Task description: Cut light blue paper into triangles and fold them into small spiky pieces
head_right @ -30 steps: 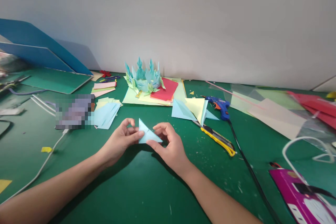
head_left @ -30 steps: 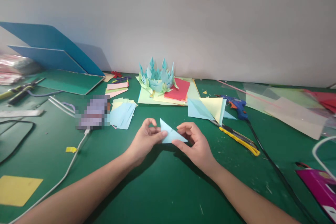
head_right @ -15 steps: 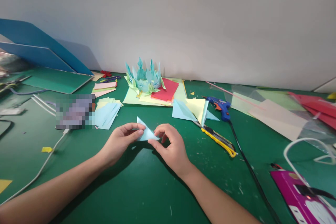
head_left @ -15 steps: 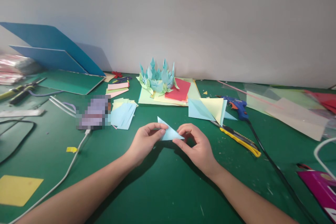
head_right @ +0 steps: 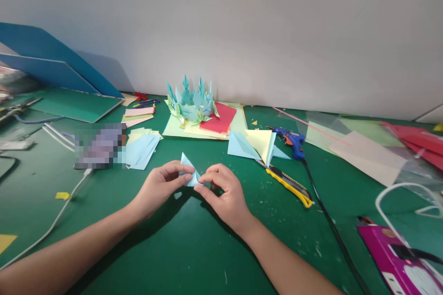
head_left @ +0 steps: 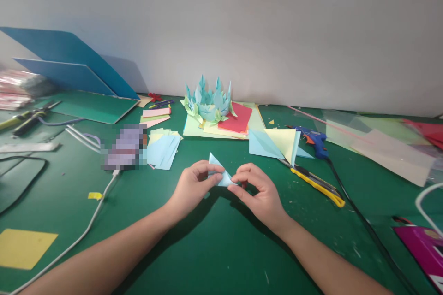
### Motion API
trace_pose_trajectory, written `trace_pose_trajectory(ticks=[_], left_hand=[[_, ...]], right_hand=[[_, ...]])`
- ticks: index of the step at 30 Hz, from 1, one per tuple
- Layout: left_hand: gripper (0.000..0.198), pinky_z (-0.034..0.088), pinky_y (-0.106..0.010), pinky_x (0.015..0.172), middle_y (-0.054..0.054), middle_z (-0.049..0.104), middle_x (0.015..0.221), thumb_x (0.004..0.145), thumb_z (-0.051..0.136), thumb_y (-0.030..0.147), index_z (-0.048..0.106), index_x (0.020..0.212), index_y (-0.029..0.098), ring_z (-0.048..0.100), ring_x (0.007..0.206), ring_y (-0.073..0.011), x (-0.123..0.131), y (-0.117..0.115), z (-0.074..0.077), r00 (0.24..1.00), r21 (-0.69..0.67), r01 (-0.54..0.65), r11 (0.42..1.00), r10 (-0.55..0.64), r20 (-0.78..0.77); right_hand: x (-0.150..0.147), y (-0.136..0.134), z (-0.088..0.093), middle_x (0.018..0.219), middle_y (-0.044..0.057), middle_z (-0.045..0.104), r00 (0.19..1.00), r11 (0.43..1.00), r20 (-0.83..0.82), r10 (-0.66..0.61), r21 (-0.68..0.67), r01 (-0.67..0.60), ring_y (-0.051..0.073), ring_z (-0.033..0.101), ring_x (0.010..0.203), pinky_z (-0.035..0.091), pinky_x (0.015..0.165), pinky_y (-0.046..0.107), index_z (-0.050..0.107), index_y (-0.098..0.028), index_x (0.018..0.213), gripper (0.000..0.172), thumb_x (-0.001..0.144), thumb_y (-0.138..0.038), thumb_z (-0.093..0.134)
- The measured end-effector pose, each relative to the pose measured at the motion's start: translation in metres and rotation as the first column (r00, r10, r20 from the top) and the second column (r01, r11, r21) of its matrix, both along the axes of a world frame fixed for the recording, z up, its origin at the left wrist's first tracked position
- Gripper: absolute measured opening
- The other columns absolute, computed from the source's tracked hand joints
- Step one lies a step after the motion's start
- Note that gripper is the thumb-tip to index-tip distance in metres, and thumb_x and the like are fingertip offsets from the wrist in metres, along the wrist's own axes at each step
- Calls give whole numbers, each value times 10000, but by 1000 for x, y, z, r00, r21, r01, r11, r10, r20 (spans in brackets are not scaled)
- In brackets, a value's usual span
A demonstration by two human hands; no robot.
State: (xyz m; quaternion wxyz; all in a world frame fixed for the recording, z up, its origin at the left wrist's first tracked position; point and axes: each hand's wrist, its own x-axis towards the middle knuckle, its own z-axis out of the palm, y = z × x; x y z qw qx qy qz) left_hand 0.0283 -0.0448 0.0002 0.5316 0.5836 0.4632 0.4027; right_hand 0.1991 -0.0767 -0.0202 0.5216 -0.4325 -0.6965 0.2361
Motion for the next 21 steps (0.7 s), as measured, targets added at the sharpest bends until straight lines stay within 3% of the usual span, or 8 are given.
trace_pose_trajectory(ticks=[15, 21], left_hand=[[170, 458, -251, 606, -42, 561, 832, 748, 600, 234, 747, 825, 198, 560, 703, -144, 4, -7, 0, 990, 129, 70, 989, -53, -134], [153, 486, -276, 669, -32, 574, 785, 749, 636, 304, 744, 785, 202, 558, 719, -154, 4, -6, 0, 994, 121, 80, 989, -70, -85]], right_hand=[[-1, 1, -4, 707, 4, 537, 997, 999, 80, 21, -46, -18, 139, 524, 643, 435, 600, 272, 671, -219, 766, 93, 829, -237, 605], [-2, 0, -1, 685, 2, 551, 997, 997, 78, 21, -70, -16, 137, 522, 618, 436, 583, 267, 665, -214, 738, 103, 819, -248, 611]])
